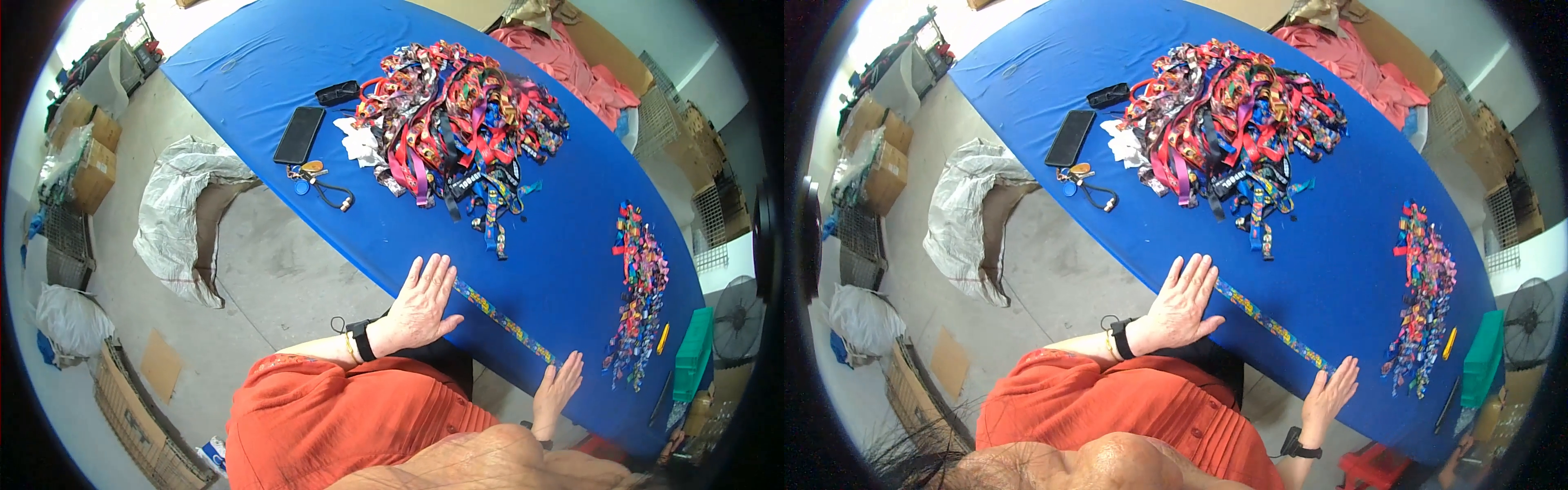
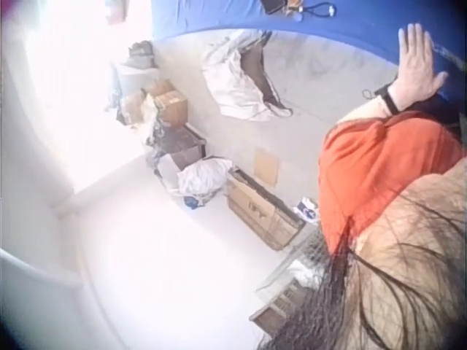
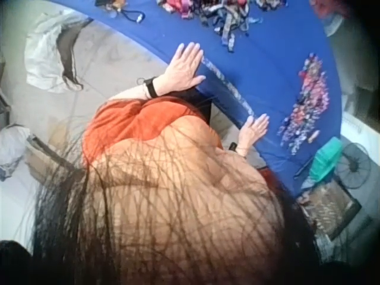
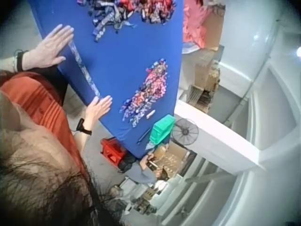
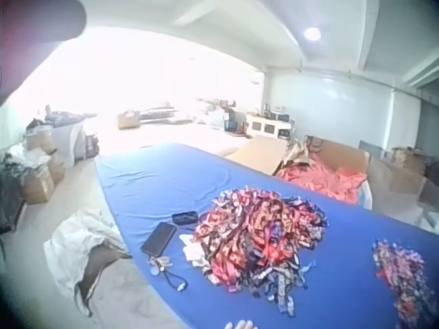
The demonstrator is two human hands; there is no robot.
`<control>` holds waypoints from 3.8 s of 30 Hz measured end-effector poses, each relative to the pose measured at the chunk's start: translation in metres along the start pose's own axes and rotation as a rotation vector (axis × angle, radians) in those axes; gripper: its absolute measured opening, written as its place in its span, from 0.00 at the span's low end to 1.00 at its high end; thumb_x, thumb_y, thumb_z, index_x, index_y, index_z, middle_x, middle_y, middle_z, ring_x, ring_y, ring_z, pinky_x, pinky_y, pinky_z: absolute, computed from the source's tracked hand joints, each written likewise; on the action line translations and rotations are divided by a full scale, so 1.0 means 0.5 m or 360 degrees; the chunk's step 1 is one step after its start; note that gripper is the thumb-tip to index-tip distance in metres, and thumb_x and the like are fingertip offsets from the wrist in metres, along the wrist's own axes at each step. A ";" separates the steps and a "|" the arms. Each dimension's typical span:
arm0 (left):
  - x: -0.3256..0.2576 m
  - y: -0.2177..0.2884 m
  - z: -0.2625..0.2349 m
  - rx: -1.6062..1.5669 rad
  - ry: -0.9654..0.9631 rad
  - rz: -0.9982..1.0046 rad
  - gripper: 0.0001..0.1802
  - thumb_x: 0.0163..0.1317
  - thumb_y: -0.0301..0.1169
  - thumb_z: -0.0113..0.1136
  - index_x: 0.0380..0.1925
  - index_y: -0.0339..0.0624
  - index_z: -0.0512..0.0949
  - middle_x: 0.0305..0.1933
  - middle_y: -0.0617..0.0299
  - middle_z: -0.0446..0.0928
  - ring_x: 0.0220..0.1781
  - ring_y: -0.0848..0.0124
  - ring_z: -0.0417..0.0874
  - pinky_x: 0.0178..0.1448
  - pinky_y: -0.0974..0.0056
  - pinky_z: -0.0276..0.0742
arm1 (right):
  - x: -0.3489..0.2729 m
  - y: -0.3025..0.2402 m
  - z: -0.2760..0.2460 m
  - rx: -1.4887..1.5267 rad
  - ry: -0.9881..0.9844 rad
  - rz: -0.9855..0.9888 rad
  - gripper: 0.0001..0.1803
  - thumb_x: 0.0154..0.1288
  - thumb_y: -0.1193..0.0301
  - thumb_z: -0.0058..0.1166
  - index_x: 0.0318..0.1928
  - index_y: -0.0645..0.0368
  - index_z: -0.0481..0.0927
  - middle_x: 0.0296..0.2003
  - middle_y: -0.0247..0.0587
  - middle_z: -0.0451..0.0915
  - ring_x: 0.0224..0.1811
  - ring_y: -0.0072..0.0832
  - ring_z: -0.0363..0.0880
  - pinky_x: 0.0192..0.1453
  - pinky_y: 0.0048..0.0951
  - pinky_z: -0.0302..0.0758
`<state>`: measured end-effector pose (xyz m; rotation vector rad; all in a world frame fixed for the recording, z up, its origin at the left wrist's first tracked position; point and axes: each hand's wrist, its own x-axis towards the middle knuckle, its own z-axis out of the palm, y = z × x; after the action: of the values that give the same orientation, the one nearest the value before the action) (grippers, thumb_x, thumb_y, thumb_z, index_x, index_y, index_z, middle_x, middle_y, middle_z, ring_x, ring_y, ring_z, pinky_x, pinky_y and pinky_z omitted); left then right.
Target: Folding printed fabric ribbons into decorative bows at a workstation.
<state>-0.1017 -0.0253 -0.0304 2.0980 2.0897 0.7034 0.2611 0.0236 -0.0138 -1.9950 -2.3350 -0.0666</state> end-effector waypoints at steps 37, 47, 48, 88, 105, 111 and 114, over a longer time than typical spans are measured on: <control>0.016 0.000 -0.014 -0.0129 -0.0055 -0.0007 0.46 0.57 0.48 0.64 0.68 0.27 0.60 0.74 0.37 0.55 0.79 0.45 0.50 0.79 0.41 0.37 | 0.011 -0.010 -0.008 0.0137 0.0031 0.0037 0.35 0.75 0.53 0.37 0.75 0.58 0.51 0.75 0.51 0.52 0.78 0.46 0.46 0.78 0.52 0.41; 0.019 0.082 -0.011 -0.0026 -0.0187 0.0345 0.38 0.66 0.39 0.54 0.70 0.28 0.56 0.75 0.39 0.52 0.79 0.46 0.49 0.79 0.40 0.34 | 0.023 -0.158 -0.069 0.0302 0.0236 -0.0386 0.40 0.67 0.55 0.54 0.72 0.62 0.57 0.71 0.54 0.58 0.75 0.51 0.53 0.73 0.63 0.48; 0.017 0.096 -0.006 -0.0036 -0.0201 0.0394 0.38 0.66 0.39 0.54 0.70 0.28 0.56 0.75 0.39 0.52 0.79 0.46 0.49 0.79 0.40 0.34 | 0.022 -0.186 -0.066 0.0411 0.0210 -0.0488 0.39 0.65 0.58 0.56 0.71 0.63 0.59 0.71 0.54 0.59 0.74 0.51 0.54 0.73 0.64 0.48; 0.024 0.041 0.007 0.0435 -0.0307 0.0026 0.48 0.69 0.59 0.46 0.72 0.28 0.50 0.76 0.32 0.45 0.79 0.40 0.41 0.78 0.40 0.32 | -0.012 0.051 0.011 0.0146 0.0214 -0.0011 0.38 0.76 0.47 0.34 0.73 0.62 0.55 0.72 0.52 0.59 0.74 0.47 0.57 0.76 0.52 0.49; 0.030 0.168 0.033 -0.0093 -0.0463 0.0548 0.46 0.62 0.48 0.58 0.69 0.24 0.56 0.75 0.37 0.52 0.80 0.46 0.46 0.78 0.36 0.33 | 0.019 -0.138 -0.062 0.0352 0.0042 -0.0522 0.39 0.72 0.47 0.41 0.73 0.63 0.56 0.73 0.50 0.57 0.76 0.46 0.52 0.77 0.57 0.42; 0.022 0.161 0.063 -0.0070 -0.0445 0.0612 0.43 0.61 0.46 0.56 0.68 0.25 0.58 0.74 0.37 0.53 0.79 0.44 0.49 0.77 0.34 0.37 | 0.018 -0.202 -0.022 0.0551 -0.0094 -0.0787 0.38 0.71 0.49 0.44 0.71 0.65 0.60 0.71 0.49 0.59 0.76 0.43 0.54 0.78 0.55 0.42; 0.025 0.156 0.057 -0.0069 -0.0378 0.0495 0.47 0.60 0.51 0.60 0.69 0.26 0.57 0.75 0.35 0.52 0.79 0.42 0.47 0.77 0.35 0.36 | 0.019 -0.185 -0.024 0.0502 -0.0115 -0.0768 0.38 0.72 0.49 0.43 0.71 0.63 0.60 0.71 0.49 0.59 0.75 0.42 0.54 0.78 0.53 0.44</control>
<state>-0.0193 -0.0103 -0.0224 2.3752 1.6343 0.4927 0.1685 0.0177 0.0002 -1.2888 -2.6183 0.3318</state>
